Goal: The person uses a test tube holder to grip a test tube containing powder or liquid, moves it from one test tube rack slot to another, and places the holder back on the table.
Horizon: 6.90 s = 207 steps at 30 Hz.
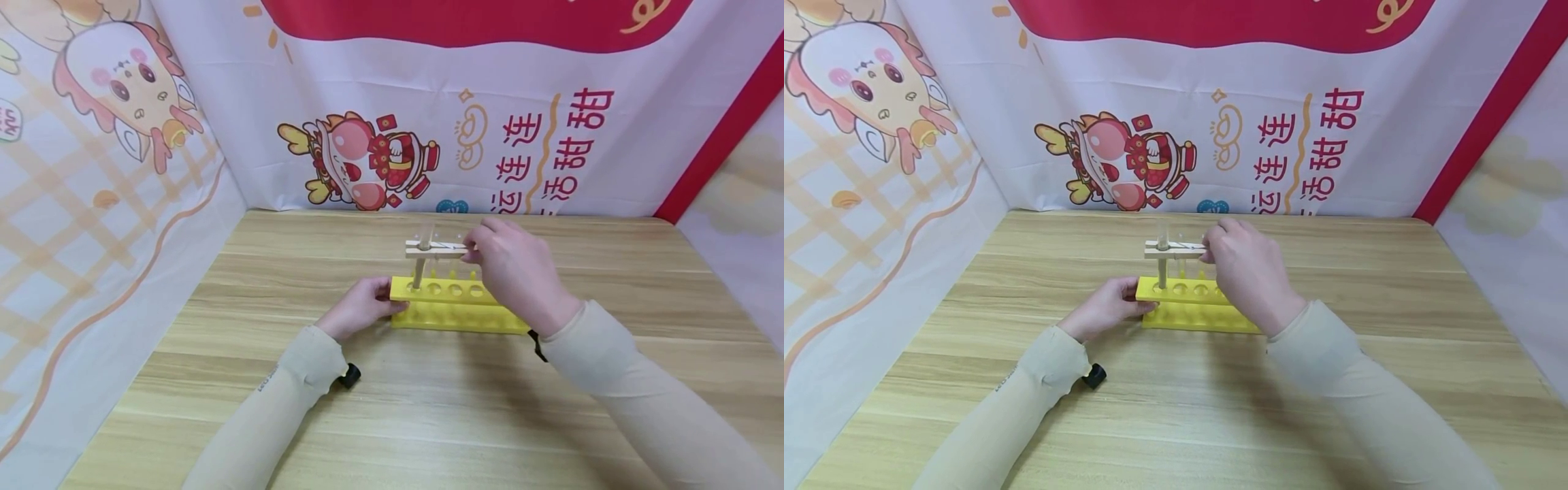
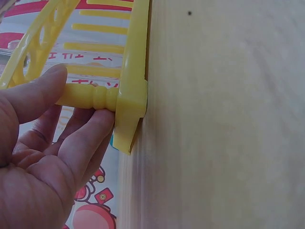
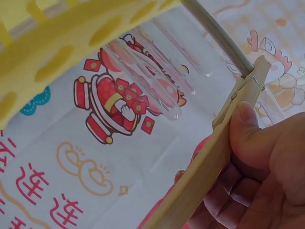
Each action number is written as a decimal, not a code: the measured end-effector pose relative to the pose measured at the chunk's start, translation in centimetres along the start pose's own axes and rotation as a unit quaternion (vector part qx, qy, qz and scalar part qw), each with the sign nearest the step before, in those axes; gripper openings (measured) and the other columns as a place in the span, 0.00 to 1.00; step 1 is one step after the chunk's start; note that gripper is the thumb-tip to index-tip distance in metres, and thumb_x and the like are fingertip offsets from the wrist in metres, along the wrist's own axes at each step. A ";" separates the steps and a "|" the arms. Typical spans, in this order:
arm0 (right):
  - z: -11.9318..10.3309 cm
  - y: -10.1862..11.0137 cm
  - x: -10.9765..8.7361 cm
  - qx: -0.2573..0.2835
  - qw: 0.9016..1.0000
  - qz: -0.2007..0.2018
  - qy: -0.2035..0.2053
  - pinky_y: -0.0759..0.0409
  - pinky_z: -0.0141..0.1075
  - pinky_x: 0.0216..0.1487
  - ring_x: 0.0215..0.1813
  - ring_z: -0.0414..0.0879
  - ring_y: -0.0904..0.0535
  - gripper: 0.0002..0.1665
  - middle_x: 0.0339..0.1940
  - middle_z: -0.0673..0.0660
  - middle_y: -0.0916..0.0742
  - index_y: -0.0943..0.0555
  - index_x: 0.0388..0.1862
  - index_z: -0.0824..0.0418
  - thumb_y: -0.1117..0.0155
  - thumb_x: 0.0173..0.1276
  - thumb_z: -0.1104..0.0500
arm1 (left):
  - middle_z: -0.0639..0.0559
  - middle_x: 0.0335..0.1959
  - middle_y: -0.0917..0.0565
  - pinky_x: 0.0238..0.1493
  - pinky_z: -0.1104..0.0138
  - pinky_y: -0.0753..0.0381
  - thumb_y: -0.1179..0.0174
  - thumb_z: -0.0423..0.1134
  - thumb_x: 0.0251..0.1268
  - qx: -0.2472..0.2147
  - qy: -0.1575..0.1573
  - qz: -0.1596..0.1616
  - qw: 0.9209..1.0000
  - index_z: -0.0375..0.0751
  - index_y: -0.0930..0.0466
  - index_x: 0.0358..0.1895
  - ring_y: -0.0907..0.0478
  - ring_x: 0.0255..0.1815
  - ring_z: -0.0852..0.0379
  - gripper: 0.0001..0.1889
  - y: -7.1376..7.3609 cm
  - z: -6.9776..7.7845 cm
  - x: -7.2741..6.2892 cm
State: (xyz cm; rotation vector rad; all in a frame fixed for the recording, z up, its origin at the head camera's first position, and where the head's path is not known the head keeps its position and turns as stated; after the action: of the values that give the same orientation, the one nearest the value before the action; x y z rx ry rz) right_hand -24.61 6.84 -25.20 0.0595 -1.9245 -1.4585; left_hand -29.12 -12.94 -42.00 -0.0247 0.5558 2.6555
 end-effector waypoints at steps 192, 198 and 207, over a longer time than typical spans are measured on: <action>2.1 4.5 -0.7 -0.054 0.996 0.023 -0.063 0.21 0.52 0.25 0.32 0.54 0.21 0.05 0.31 0.56 0.17 0.14 0.39 0.63 0.32 0.66 0.63 | 0.57 0.50 0.16 0.55 0.61 0.22 0.33 0.38 0.65 0.001 0.049 0.006 0.999 0.49 0.19 0.55 0.21 0.52 0.56 0.16 0.3 -0.6 0.1; 4.1 5.0 -1.2 -0.055 0.994 0.013 -0.093 0.23 0.55 0.26 0.35 0.58 0.19 0.08 0.37 0.59 0.15 0.15 0.42 0.63 0.31 0.66 0.62 | 0.57 0.50 0.16 0.57 0.60 0.23 0.33 0.38 0.65 -0.002 0.052 0.007 0.999 0.49 0.19 0.56 0.21 0.53 0.57 0.16 0.3 -0.6 0.1; 9.4 5.4 -3.1 -0.059 0.983 -0.032 -0.169 0.26 0.56 0.27 0.33 0.61 0.22 0.13 0.37 0.65 0.16 0.16 0.43 0.66 0.29 0.64 0.59 | 0.54 0.47 0.15 0.52 0.61 0.22 0.33 0.36 0.65 0.004 0.028 0.008 1.000 0.46 0.18 0.52 0.21 0.50 0.56 0.14 0.1 -0.2 0.2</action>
State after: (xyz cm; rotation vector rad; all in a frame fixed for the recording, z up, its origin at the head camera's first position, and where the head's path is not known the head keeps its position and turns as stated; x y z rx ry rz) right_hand -25.58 17.88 -23.18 -0.1944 -2.1132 -1.7103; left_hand -29.40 -13.04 -42.13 -0.0923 0.5857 2.6746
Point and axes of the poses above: each hand's wrist, its own x-axis towards the middle knuckle, its own y-axis out of the back of the hand, z = x × y, the point moved 7 cm from there along x, towards the middle knuckle
